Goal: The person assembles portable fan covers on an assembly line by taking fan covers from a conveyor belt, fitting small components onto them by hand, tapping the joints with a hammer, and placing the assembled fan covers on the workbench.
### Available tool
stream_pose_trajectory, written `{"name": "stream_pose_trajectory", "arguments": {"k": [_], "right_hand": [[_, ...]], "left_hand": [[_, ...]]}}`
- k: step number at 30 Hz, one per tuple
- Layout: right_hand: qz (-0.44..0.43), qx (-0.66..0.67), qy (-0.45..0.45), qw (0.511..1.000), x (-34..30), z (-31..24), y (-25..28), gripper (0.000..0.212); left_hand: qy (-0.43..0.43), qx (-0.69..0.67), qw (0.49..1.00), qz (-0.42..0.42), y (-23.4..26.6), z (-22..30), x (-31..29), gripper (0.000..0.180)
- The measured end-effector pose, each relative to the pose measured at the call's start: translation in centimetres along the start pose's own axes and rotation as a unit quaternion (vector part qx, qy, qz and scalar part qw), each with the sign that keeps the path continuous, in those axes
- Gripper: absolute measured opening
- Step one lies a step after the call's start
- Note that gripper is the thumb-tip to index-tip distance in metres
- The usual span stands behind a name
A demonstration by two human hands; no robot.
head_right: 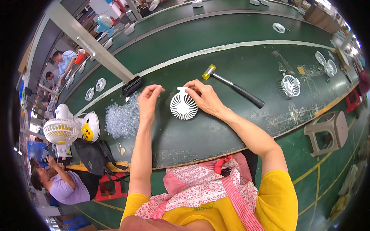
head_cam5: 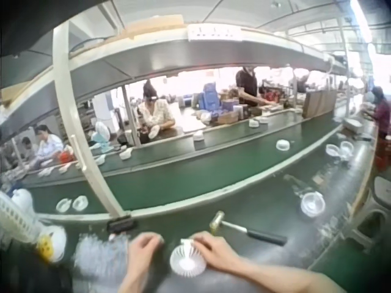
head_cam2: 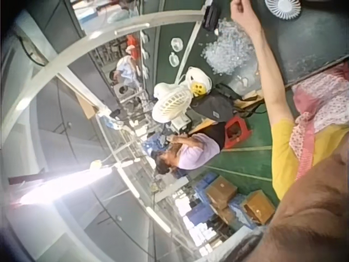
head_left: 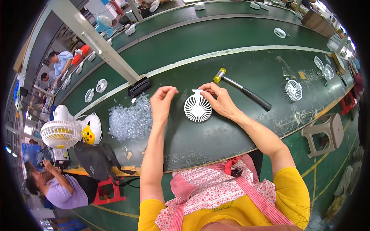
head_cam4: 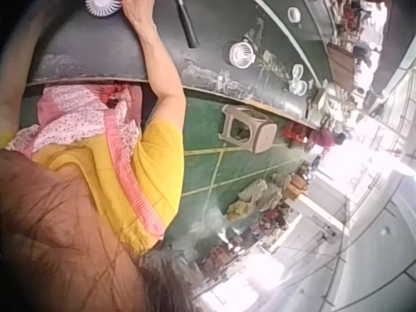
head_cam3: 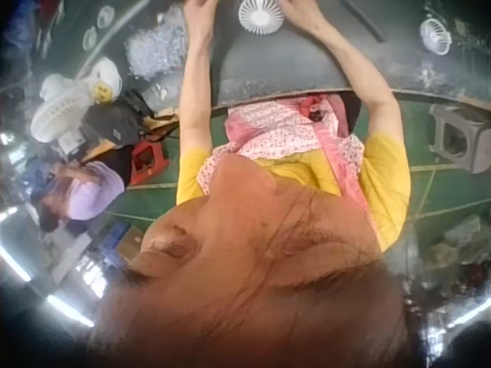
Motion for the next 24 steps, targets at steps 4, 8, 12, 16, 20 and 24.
{"name": "stream_pose_trajectory", "arguments": {"k": [4, 8, 12, 16, 20, 24], "right_hand": [[-0.006, 0.011, -0.018, 1.0, -0.4, -0.4, -0.6, 0.018], [-0.01, -0.01, -0.014, 1.0, -0.5, -0.6, -0.7, 0.018], [0.014, -0.015, 0.024, 1.0, -0.6, -0.8, -0.5, 0.017], [0.037, -0.018, 0.031, 0.999, -0.7, -1.0, -0.2, 0.015], [0.042, -0.06, 0.047, 0.996, -0.9, -1.6, 0.0, 0.013], [0.028, -0.079, 0.03, 0.996, -0.8, -1.7, -0.2, 0.012]], "left_hand": [[0.107, -0.228, 0.962, -0.104, -4.7, -1.9, -1.7, 0.021], [0.132, -0.231, 0.958, -0.102, -5.8, -1.7, -2.4, 0.025], [0.142, -0.213, 0.962, -0.092, -6.0, -1.4, -2.7, 0.029], [0.107, -0.142, 0.982, -0.058, -5.3, -0.8, -2.6, 0.029], [0.012, -0.011, 0.999, -0.03, -4.9, 0.6, -2.8, 0.029], [0.004, -0.031, 0.999, -0.022, -4.7, 0.6, -2.8, 0.024]]}}
Point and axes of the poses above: each hand's wrist, its own x-axis towards the middle knuckle, its own y-axis out of the back of the hand, z = x × y, the point moved 10 cm from there along x, towards the middle knuckle, and after that the axes turned 14 degrees about x, right-handed, at the moved point
